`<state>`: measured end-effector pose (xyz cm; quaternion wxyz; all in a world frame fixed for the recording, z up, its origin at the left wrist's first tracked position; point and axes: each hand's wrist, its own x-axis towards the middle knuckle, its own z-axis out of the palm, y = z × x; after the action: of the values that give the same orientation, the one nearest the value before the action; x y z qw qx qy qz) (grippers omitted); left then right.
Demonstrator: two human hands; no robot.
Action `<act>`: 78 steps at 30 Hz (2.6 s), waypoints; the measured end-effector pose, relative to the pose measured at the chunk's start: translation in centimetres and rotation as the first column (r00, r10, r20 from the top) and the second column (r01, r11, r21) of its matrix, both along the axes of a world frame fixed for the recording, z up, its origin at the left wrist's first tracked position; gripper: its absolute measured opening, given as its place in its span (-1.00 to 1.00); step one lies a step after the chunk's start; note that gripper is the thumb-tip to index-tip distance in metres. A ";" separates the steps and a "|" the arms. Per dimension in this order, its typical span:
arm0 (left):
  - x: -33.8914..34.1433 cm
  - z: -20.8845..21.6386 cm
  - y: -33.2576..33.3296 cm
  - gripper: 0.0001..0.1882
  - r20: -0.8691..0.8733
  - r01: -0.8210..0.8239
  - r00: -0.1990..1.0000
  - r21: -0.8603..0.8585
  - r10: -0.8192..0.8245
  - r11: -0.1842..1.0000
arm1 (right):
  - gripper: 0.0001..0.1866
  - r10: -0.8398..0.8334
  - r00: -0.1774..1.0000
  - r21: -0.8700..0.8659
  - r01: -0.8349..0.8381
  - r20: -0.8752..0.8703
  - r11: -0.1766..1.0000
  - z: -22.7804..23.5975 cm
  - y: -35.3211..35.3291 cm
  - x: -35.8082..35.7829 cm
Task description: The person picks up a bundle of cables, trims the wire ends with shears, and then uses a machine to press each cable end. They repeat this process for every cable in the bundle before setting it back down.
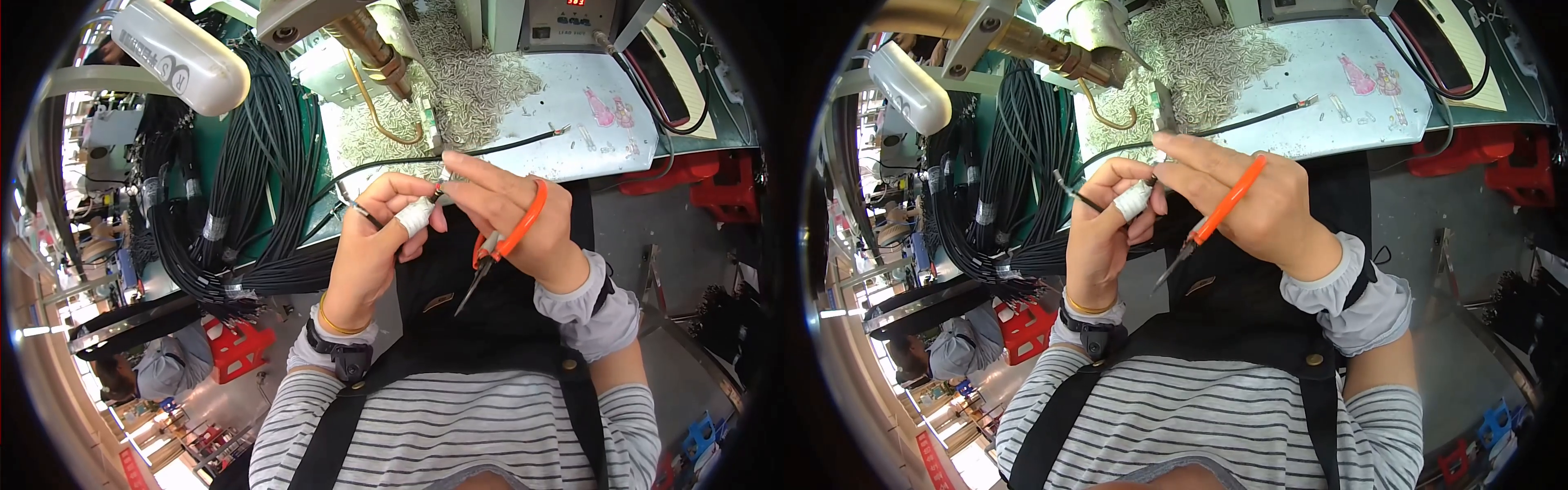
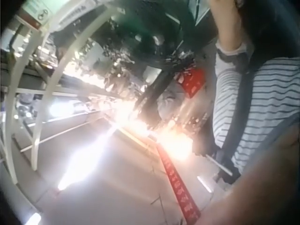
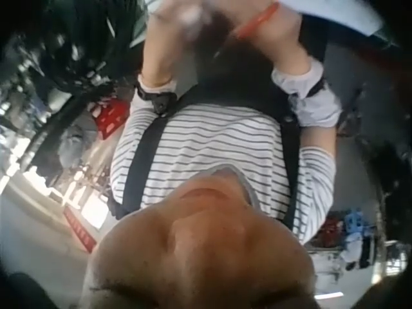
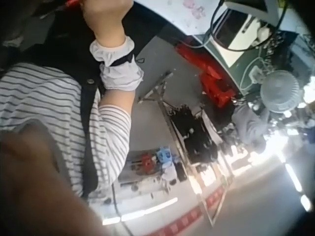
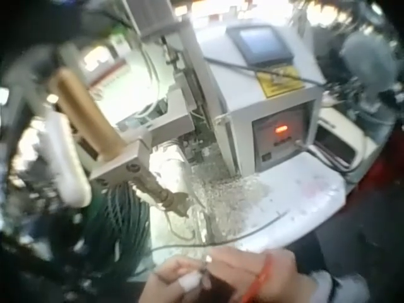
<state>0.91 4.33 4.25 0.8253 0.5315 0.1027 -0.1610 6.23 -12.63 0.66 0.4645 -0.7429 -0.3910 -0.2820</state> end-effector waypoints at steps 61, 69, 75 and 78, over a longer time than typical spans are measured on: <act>6.3 -1.8 1.3 -0.87 -0.004 -0.186 0.982 0.079 0.187 0.979 | -0.85 0.166 0.422 0.171 -0.026 -0.891 0.985 1.3 2.6 4.3; 6.9 -1.6 2.2 -0.89 -0.048 -0.112 0.992 0.021 0.113 0.993 | -0.85 0.230 0.458 0.243 -0.031 -0.858 0.969 0.0 2.8 4.6; 6.7 -2.0 2.6 -0.90 -0.035 -0.120 0.992 -0.003 0.120 0.993 | -0.86 0.227 0.449 0.232 -0.045 -0.864 0.972 -0.4 3.0 4.5; 6.6 -1.6 2.3 -0.90 -0.034 -0.120 0.992 0.083 0.123 0.989 | -0.85 0.233 0.448 0.249 -0.025 -0.863 0.968 -0.5 3.0 4.4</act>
<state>7.52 6.58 2.61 0.8092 0.5539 0.1572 -0.1166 10.63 -9.60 0.18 0.6917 -0.6979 -0.1176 0.1440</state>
